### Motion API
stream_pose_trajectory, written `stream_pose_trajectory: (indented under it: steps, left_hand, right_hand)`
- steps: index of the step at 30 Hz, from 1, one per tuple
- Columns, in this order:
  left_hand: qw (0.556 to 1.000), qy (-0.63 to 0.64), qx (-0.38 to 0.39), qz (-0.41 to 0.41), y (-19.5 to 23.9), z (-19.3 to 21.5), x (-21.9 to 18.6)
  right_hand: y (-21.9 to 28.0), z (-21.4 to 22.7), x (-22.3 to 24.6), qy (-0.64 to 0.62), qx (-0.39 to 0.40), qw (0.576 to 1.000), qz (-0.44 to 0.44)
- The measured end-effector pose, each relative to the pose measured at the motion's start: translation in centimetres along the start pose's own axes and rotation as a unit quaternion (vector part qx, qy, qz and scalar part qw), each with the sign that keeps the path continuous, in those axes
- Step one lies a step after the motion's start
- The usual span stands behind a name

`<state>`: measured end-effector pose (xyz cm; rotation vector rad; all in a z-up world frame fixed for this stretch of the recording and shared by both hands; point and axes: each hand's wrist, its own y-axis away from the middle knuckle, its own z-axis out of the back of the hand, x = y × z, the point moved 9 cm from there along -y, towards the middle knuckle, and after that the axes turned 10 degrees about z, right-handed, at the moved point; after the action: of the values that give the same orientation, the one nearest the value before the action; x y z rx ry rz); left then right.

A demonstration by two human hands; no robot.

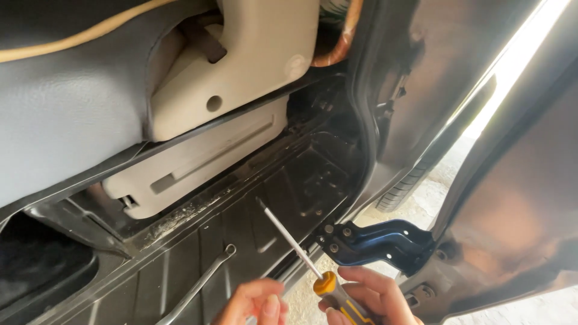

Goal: The person uses a wrench to tighten bolts on a blue metal bracket attached to the car's door hinge. Then, they use a screwdriver to tighten a screw on the beige plastic trim near the car seat.

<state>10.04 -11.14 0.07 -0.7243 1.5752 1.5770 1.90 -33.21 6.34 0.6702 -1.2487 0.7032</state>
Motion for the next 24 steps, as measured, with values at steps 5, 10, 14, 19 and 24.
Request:
stream_pose_trajectory:
  steps: [5,10,14,19,24]
  left_hand:
    - [0.955,0.054,-0.056,-0.285,4.9,-2.2,-11.1]
    - [0.903,0.12,-0.061,-0.407,7.8,-3.9,-17.1]
    - [0.895,0.203,-0.014,-0.396,7.9,-4.4,-18.7]
    - [0.907,0.182,-0.057,-0.374,9.1,-5.0,-18.3]
    - [0.954,0.247,-0.078,-0.15,8.3,-4.8,-16.0]
  right_hand:
    - [-0.1,0.1,6.9,-0.035,0.015,0.969,0.244]
    - [1.1,0.0,15.7,0.084,-0.053,0.932,0.347]
    - [1.4,-1.4,19.1,0.069,-0.014,0.903,0.424]
    - [1.1,-2.1,20.0,0.107,-0.014,0.887,0.448]
    - [0.5,-2.5,19.6,0.122,-0.048,0.892,0.433]
